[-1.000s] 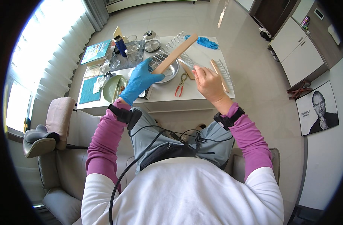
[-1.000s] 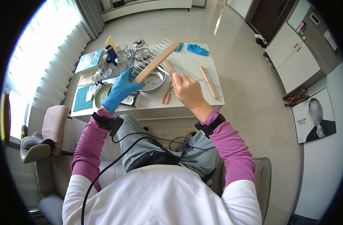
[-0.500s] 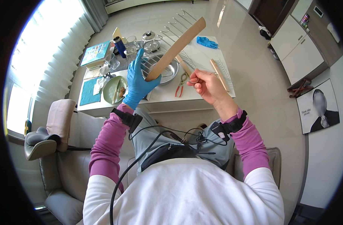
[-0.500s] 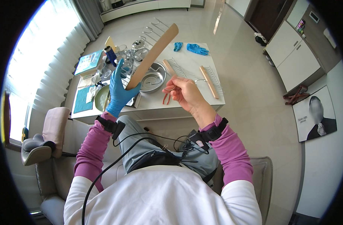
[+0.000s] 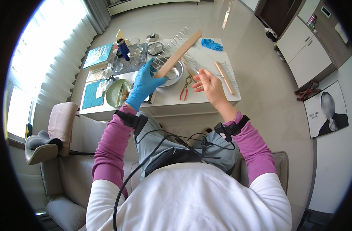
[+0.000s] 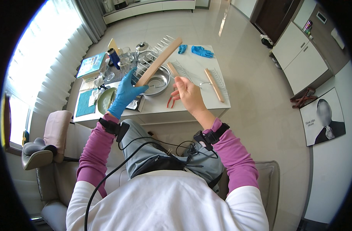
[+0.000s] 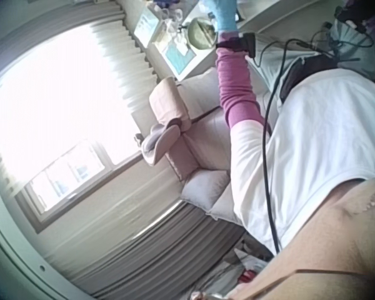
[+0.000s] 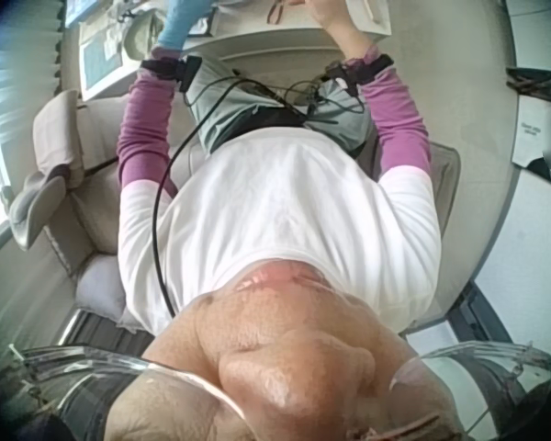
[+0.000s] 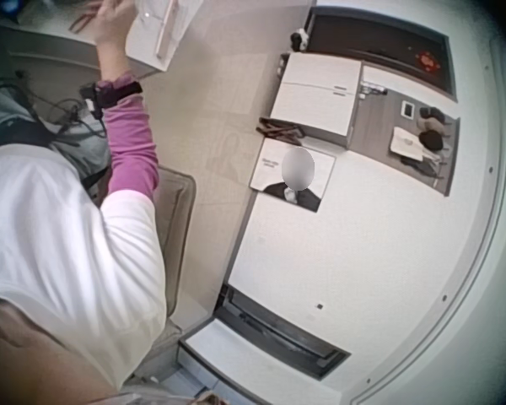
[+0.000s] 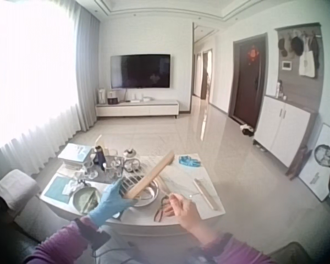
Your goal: The person assembles a wooden rack with metal wire hooks. They insert each hook into pre-drilled holes on the wooden base, then bend the wire to secure it in place. The person handles multiple hooks and two wooden racks, placing completed racks on the table.
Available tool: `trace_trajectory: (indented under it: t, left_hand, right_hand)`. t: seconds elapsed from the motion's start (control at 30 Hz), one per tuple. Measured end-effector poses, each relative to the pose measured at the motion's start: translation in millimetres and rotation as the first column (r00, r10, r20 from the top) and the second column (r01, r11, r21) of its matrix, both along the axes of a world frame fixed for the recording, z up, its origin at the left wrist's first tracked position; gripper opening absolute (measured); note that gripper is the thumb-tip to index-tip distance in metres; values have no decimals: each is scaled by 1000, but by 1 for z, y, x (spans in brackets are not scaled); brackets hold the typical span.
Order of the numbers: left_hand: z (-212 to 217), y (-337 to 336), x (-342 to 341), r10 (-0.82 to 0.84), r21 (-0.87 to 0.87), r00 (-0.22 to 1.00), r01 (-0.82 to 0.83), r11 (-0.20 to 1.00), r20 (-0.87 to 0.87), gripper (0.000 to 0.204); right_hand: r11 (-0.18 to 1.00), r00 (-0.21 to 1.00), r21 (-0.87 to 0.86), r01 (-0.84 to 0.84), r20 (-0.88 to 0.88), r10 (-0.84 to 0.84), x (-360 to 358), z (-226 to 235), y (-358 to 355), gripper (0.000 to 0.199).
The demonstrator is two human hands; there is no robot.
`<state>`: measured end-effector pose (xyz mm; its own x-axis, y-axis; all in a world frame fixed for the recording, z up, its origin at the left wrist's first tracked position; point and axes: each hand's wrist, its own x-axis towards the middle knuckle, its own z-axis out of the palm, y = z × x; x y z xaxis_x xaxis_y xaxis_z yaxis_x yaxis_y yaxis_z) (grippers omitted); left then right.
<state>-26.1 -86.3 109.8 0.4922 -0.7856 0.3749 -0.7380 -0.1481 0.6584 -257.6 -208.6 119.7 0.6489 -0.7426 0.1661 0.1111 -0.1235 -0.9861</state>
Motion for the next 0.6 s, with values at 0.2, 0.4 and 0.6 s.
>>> trace_trajectory:
  t: [0.2, 0.4, 0.6]
  left_hand:
    - [14, 7, 0, -32, 239, 975, 86, 967, -221, 79]
    - [21, 6, -5, -36, 240, 977, 87, 967, -209, 75]
    - [20, 7, -13, 45, 38, 999, -45, 998, 13, 82]
  right_hand:
    - [538, 978, -826, 170, 77, -192, -2, -6, -12, 24]
    - [475, 961, -861, 183, 54, -273, 2, -2, -14, 15]
    - [805, 975, -574, 152, -48, -218, 6, 4, -10, 21]
